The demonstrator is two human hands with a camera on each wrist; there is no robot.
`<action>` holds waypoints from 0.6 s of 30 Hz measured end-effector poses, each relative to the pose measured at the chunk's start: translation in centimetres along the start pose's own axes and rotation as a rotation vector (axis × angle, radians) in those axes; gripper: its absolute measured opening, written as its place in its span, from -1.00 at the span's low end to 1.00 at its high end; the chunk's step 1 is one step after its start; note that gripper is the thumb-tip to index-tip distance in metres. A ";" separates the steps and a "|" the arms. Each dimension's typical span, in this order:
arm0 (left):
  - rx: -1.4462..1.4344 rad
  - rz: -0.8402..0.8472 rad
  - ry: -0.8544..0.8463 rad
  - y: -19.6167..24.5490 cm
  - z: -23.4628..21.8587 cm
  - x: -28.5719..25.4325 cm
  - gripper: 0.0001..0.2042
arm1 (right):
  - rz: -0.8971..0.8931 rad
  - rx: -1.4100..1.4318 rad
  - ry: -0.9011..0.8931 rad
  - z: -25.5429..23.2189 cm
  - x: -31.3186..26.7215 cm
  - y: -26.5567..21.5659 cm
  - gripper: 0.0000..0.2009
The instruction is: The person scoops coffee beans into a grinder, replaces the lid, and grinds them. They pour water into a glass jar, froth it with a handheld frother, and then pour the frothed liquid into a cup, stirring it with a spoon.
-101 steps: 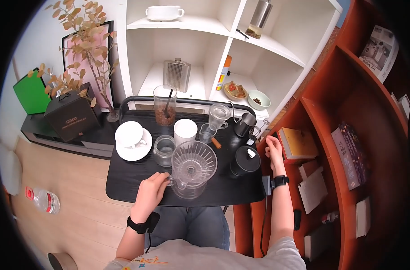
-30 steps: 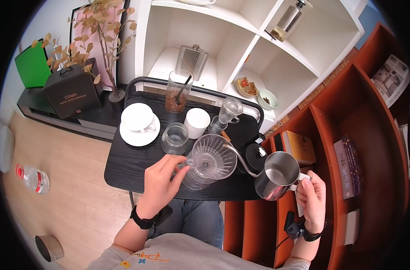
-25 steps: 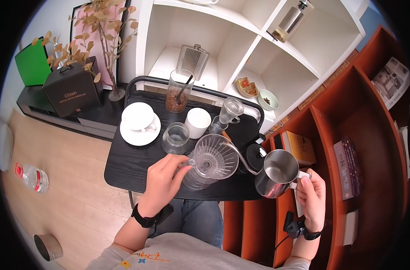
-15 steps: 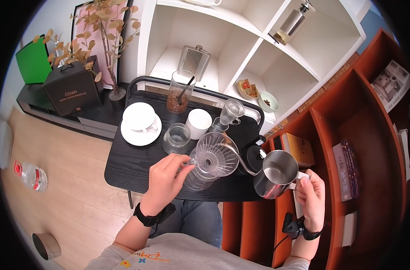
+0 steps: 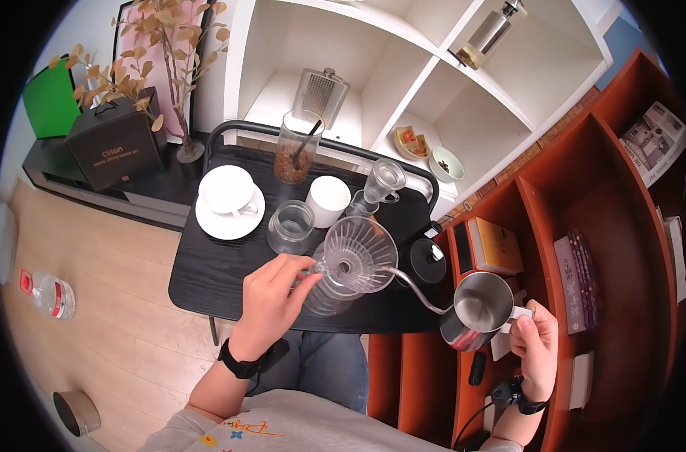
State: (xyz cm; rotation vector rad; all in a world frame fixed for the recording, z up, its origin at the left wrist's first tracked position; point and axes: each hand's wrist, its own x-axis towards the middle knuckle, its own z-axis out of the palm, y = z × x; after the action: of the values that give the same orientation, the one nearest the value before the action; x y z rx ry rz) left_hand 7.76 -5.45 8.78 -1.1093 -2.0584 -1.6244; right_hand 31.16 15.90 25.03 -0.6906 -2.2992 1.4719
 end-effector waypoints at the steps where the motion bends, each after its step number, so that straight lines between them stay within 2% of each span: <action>1: -0.004 -0.009 0.001 0.0 0.0 0.0 -0.82 | 0.003 -0.002 0.002 -0.2 0.1 0.0 -0.72; 7: -0.012 -0.015 -0.002 0.0 0.0 -0.1 -0.80 | 0.003 -0.023 0.064 -0.9 1.2 0.3 -0.72; 16: 0.003 -0.005 -0.004 -0.1 -0.1 0.0 -0.80 | -0.006 -0.035 0.014 1.1 4.8 -0.8 -0.72; 18: 0.013 -0.004 -0.001 0.0 -0.2 0.0 -0.80 | 0.002 0.005 -0.004 1.6 5.2 -1.0 -0.79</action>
State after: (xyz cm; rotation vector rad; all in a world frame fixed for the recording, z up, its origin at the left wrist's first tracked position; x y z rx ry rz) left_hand 7.68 -5.63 8.82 -1.1028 -2.0708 -1.6102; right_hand 25.85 17.28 25.32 -0.6898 -2.2977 1.4808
